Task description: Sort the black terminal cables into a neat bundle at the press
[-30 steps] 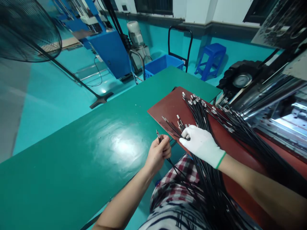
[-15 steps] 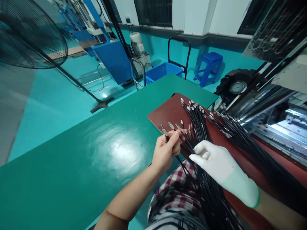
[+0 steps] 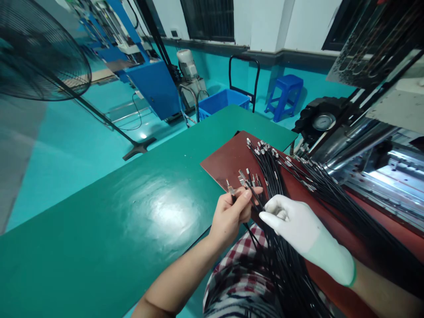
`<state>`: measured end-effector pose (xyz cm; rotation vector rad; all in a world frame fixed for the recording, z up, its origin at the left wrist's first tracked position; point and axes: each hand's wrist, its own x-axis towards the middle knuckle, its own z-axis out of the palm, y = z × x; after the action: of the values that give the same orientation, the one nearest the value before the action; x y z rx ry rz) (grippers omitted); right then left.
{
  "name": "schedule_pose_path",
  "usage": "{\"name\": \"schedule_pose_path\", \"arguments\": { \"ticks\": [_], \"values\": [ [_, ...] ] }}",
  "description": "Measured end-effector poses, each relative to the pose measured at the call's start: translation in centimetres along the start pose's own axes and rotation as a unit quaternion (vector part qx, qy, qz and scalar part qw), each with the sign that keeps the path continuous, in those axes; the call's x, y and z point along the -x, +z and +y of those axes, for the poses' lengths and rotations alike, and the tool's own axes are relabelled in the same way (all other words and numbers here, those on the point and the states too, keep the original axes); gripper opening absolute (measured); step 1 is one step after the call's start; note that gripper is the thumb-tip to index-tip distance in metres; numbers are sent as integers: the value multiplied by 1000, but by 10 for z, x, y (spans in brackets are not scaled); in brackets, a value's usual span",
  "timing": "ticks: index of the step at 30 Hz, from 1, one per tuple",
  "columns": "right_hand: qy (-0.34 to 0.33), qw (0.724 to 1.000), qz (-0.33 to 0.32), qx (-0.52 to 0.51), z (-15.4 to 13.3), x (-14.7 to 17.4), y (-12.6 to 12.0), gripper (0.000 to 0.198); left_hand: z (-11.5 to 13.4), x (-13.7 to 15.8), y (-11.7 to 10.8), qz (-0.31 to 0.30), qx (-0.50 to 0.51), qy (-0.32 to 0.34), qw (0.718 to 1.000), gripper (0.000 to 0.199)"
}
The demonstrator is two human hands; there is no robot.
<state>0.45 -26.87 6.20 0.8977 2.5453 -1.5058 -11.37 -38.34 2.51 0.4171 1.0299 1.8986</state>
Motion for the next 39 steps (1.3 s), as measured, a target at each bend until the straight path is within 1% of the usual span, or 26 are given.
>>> {"name": "schedule_pose_path", "arguments": {
  "ticks": [2,6,8,10,11,13,15,16,19,20,21,22,23,24,27,29,32,35,37,38,39],
  "values": [
    [-2,1000,1,9,-1,0,2,21,0,0,-1,12,-2,12,1000,28],
    [-13,1000,9,-2,0,0,10,18,2,4,3,8,-5,7,1000,24],
    [-34,999,-29,3,-1,1,10,14,3,11,5,20,7,40,999,24],
    [-58,995,-74,23,-1,1,4,15,5,21,4,33,35,70,996,27],
    [-62,994,-75,44,-1,0,0,16,5,27,1,38,54,73,995,28],
    [-56,991,-28,116,1,-3,-6,16,4,38,-9,56,88,60,993,29],
    [-46,974,22,220,1,-9,-7,16,1,46,-21,92,97,52,990,32],
    [-38,960,28,276,-1,-12,-4,19,0,49,-27,112,92,48,988,33],
    [-1,908,1,420,-11,-22,10,39,-5,51,-36,151,80,25,985,34],
    [10,892,-10,451,-15,-24,13,40,-6,50,-37,154,77,15,985,33],
    [14,883,-16,468,-17,-26,16,36,-6,49,-37,153,74,7,985,33],
    [12,882,-19,471,-18,-27,17,31,-6,47,-35,150,72,1,986,32],
    [9,888,-15,459,-18,-28,16,26,-5,45,-34,146,69,-4,987,32],
    [9,901,-6,434,-16,-28,14,23,-4,44,-32,141,68,-9,988,31],
    [28,952,31,303,-6,-27,4,21,-2,37,-26,123,65,-21,990,32],
    [38,973,45,224,1,-24,-1,22,-1,32,-22,105,57,-29,992,33],
    [21,981,69,183,10,-20,-3,19,-1,23,-16,77,45,-39,995,34],
    [-28,975,139,171,19,-15,-1,16,-3,16,-13,67,36,-48,996,37],
    [-43,974,176,134,24,-11,-2,18,-5,13,-13,66,33,-49,996,37],
    [-37,979,175,100,24,-9,-2,21,-5,12,-13,66,33,-48,996,34],
    [-25,985,158,60,24,-6,-3,23,-6,11,-12,63,33,-48,996,31]
  ]
}}
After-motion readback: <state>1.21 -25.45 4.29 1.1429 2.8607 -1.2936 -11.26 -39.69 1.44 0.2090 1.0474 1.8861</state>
